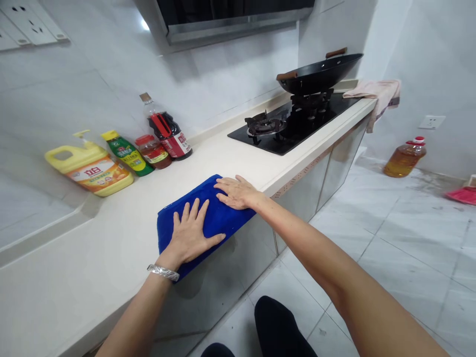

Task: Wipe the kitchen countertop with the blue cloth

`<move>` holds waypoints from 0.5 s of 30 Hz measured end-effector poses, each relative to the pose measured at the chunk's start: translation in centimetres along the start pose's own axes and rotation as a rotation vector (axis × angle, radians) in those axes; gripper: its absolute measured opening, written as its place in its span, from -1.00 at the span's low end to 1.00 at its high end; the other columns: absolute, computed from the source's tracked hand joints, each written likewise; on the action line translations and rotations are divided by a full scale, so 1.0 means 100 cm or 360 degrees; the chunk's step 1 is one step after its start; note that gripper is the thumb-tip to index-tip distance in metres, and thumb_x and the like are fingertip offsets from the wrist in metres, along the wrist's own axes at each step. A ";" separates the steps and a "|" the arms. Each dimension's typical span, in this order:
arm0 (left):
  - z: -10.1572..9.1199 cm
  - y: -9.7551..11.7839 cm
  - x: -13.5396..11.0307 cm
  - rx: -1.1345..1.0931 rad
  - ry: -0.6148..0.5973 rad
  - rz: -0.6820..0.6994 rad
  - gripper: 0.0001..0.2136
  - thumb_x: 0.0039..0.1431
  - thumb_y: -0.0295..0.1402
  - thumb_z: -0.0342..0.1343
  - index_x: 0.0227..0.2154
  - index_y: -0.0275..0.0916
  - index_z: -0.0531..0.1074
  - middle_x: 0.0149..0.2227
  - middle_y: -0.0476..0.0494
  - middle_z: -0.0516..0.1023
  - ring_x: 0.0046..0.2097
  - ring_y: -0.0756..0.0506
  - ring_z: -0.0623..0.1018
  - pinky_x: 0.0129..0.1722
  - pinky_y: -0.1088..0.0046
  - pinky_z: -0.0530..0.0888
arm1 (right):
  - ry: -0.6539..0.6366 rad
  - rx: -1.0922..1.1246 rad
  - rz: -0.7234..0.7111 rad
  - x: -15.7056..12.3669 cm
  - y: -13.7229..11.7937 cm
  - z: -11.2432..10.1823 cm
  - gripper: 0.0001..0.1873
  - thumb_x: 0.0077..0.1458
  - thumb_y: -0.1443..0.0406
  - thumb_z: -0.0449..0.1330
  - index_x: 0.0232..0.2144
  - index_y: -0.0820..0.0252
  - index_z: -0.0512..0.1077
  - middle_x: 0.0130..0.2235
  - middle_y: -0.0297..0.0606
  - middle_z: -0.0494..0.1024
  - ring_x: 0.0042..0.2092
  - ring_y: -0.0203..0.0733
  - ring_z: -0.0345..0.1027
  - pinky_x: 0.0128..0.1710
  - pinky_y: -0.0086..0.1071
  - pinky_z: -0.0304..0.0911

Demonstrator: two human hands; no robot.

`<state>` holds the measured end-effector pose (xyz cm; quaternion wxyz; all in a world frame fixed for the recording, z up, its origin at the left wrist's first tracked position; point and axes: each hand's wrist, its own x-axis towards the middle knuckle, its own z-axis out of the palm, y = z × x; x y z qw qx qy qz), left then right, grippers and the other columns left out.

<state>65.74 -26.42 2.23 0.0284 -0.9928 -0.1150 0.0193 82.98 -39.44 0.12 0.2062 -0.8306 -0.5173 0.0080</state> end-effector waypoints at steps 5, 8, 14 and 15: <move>0.002 0.002 0.013 -0.0078 -0.0003 0.0050 0.13 -0.07 0.31 0.13 0.44 -0.23 -0.13 0.47 -0.39 -0.25 0.44 -0.53 -0.22 0.32 -0.33 -0.17 | 0.0013 -0.0017 0.0041 0.004 0.008 0.003 -0.34 0.36 0.02 -0.18 0.37 0.15 0.15 0.44 -0.20 0.02 0.44 -0.09 -0.19 0.42 0.01 -0.33; 0.003 -0.004 0.012 -0.0146 0.0018 0.0114 0.13 -0.06 0.36 0.09 0.44 -0.22 -0.12 0.47 -0.37 -0.24 0.44 -0.50 -0.22 0.33 -0.29 -0.19 | -0.0012 -0.0055 0.0056 0.004 0.012 0.003 -0.33 0.35 -0.01 -0.19 0.38 0.09 0.13 0.44 -0.25 0.01 0.45 -0.08 -0.20 0.42 0.00 -0.33; -0.005 -0.046 -0.022 -0.0308 -0.0005 0.0409 -0.17 0.21 0.28 -0.14 0.41 -0.10 0.02 0.47 -0.17 -0.13 0.46 -0.26 -0.12 0.43 0.04 -0.10 | -0.0051 -0.0118 0.0108 0.004 0.016 0.000 -0.30 0.33 -0.09 -0.25 0.40 -0.02 0.07 0.45 -0.34 -0.02 0.45 -0.02 -0.21 0.42 0.07 -0.34; -0.007 -0.059 -0.030 -0.0318 -0.0010 0.0461 -0.23 0.26 0.24 -0.18 0.40 -0.07 0.04 0.46 -0.12 -0.09 0.46 -0.22 -0.08 0.43 0.08 -0.08 | -0.0056 -0.0124 0.0123 0.005 0.016 0.000 -0.29 0.33 -0.09 -0.26 0.41 -0.02 0.06 0.45 -0.34 -0.03 0.45 -0.02 -0.20 0.42 0.07 -0.33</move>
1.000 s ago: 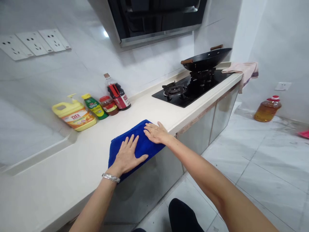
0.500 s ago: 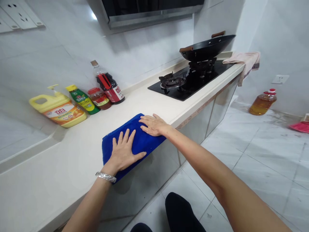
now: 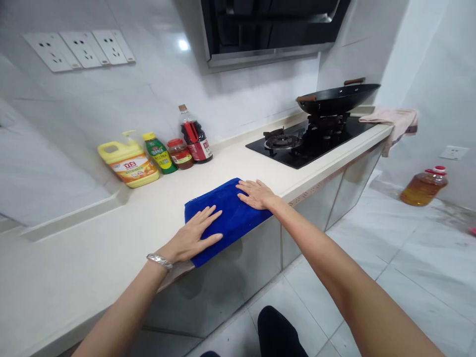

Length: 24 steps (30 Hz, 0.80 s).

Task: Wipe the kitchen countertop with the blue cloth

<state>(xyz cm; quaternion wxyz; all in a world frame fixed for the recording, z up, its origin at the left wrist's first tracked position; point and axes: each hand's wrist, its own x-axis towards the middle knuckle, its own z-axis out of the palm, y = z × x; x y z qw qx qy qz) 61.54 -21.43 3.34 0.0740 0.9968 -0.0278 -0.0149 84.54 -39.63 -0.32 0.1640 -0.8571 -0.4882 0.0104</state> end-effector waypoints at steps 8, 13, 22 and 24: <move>-0.002 -0.097 -0.062 0.0098 0.0175 -0.0516 -0.31 0.38 0.06 -0.39 0.40 -0.23 0.05 0.44 -0.12 0.01 0.45 -0.22 -0.04 0.43 0.08 -0.02 | 0.0057 -0.0042 0.0020 -0.003 -0.005 0.002 -0.32 0.35 -0.03 -0.22 0.38 0.08 0.12 0.43 -0.23 0.05 0.43 -0.04 -0.12 0.40 0.10 -0.25; 0.005 -0.099 -0.062 0.0106 0.0177 -0.0595 -0.29 0.34 0.13 -0.34 0.41 -0.17 0.02 0.45 -0.08 -0.08 0.46 -0.24 -0.08 0.42 0.03 -0.07 | 0.0410 -0.0346 -0.0075 -0.008 -0.023 -0.003 -0.38 0.31 0.13 -0.08 0.30 0.35 0.23 0.36 0.08 0.19 0.38 0.09 0.02 0.40 0.07 -0.20; 0.005 -0.094 -0.065 0.0023 0.0255 -0.0571 -0.27 0.33 0.15 -0.35 0.39 -0.19 0.07 0.44 -0.14 -0.02 0.45 -0.24 -0.03 0.41 0.04 -0.03 | -0.0104 -0.0180 -0.0452 0.024 -0.147 0.022 -0.31 0.36 -0.05 -0.18 0.39 0.09 0.10 0.45 -0.23 0.00 0.45 0.12 -0.27 0.40 0.18 -0.34; 0.006 -0.096 -0.065 0.0025 0.0259 -0.0566 -0.27 0.33 0.15 -0.33 0.39 -0.18 0.07 0.44 -0.13 -0.01 0.45 -0.23 -0.04 0.41 0.04 -0.04 | -0.0231 -0.0127 -0.0308 0.033 -0.157 0.028 -0.27 0.35 -0.11 -0.23 0.42 0.04 0.01 0.46 -0.27 -0.09 0.46 0.14 -0.36 0.39 0.21 -0.39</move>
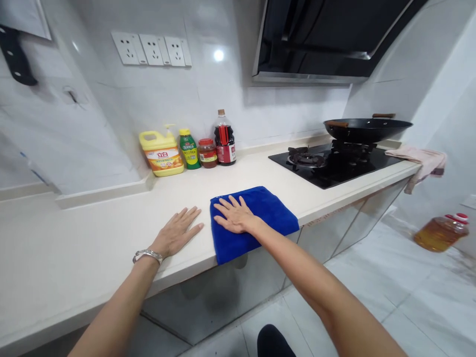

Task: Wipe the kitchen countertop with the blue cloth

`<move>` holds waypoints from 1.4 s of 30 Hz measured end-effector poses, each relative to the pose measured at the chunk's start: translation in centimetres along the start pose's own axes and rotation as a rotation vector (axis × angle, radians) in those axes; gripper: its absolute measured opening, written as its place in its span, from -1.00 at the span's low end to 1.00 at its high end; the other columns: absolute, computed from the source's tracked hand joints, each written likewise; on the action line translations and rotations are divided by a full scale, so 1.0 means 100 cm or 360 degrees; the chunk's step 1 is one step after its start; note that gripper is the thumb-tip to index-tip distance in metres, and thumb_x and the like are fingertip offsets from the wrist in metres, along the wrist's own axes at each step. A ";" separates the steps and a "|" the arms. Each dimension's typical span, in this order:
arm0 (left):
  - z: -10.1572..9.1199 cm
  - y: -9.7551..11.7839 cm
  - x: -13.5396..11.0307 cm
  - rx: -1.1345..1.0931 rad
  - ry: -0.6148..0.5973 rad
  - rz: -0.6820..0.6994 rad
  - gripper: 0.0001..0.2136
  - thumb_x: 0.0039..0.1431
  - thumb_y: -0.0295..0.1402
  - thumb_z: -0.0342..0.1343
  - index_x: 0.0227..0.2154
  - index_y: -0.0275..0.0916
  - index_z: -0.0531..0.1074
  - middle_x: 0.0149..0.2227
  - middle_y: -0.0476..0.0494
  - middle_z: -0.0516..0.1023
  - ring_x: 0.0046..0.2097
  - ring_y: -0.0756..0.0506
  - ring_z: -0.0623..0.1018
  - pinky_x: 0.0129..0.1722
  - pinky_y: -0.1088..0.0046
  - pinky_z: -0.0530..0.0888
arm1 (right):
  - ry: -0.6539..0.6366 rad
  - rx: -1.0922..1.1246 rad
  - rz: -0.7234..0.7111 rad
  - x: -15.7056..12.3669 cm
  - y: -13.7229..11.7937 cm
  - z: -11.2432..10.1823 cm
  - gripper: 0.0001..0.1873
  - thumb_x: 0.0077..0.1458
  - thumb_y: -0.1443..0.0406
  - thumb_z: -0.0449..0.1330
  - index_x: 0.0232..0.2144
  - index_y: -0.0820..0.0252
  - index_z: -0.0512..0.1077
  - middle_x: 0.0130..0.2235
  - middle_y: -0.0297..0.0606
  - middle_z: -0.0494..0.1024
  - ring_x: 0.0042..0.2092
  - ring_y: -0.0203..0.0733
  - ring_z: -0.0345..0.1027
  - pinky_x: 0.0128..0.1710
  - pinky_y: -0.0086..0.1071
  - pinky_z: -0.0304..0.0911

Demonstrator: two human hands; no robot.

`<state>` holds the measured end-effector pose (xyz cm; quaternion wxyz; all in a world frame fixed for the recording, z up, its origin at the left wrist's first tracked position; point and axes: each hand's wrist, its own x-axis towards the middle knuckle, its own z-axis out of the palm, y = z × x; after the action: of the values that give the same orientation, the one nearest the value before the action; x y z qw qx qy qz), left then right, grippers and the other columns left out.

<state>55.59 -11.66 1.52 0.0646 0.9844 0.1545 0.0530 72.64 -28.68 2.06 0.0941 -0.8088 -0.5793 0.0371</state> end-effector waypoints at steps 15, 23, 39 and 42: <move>0.006 -0.023 0.011 0.0074 0.0066 0.0066 -0.30 0.31 0.14 -0.26 0.39 -0.13 0.10 0.41 -0.06 0.08 0.42 -0.28 0.08 0.38 -0.03 0.13 | 0.0077 0.0112 -0.0125 -0.016 0.060 -0.009 -0.31 0.35 -0.14 -0.19 0.40 -0.09 0.05 0.45 -0.40 -0.02 0.46 0.03 -0.33 0.42 0.06 -0.41; 0.012 -0.040 0.016 0.0128 0.0107 0.0077 -0.35 0.31 0.11 -0.20 0.39 -0.01 0.09 0.40 0.03 0.11 0.40 -0.28 0.14 0.35 0.00 0.23 | 0.0121 0.0178 0.0106 -0.034 0.153 -0.027 -0.31 0.33 -0.16 -0.14 0.39 -0.13 0.09 0.45 -0.46 -0.01 0.46 0.01 -0.34 0.42 0.00 -0.29; 0.015 -0.047 0.020 0.0178 0.0182 0.0202 -0.40 0.34 0.02 -0.17 0.38 -0.02 0.12 0.38 -0.01 0.16 0.38 -0.30 0.18 0.31 0.00 0.30 | 0.0186 0.0170 -0.0004 -0.048 0.117 -0.027 -0.31 0.36 -0.08 -0.13 0.40 0.04 0.07 0.44 -0.33 0.01 0.46 -0.08 -0.27 0.44 -0.04 -0.39; 0.013 -0.045 0.020 0.0169 0.0158 0.0189 -0.38 0.34 0.03 -0.22 0.37 -0.09 0.14 0.38 -0.03 0.16 0.38 -0.29 0.18 0.32 0.01 0.30 | 0.0525 0.0088 0.0165 -0.059 0.113 -0.027 -0.36 0.40 0.01 -0.18 0.38 0.16 0.11 0.41 -0.19 0.12 0.43 -0.11 -0.12 0.44 -0.09 -0.39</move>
<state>56.32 -6.88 -0.22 0.0012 0.9901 0.1015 0.0973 81.65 -38.10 2.20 0.2081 -0.8298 -0.5122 -0.0756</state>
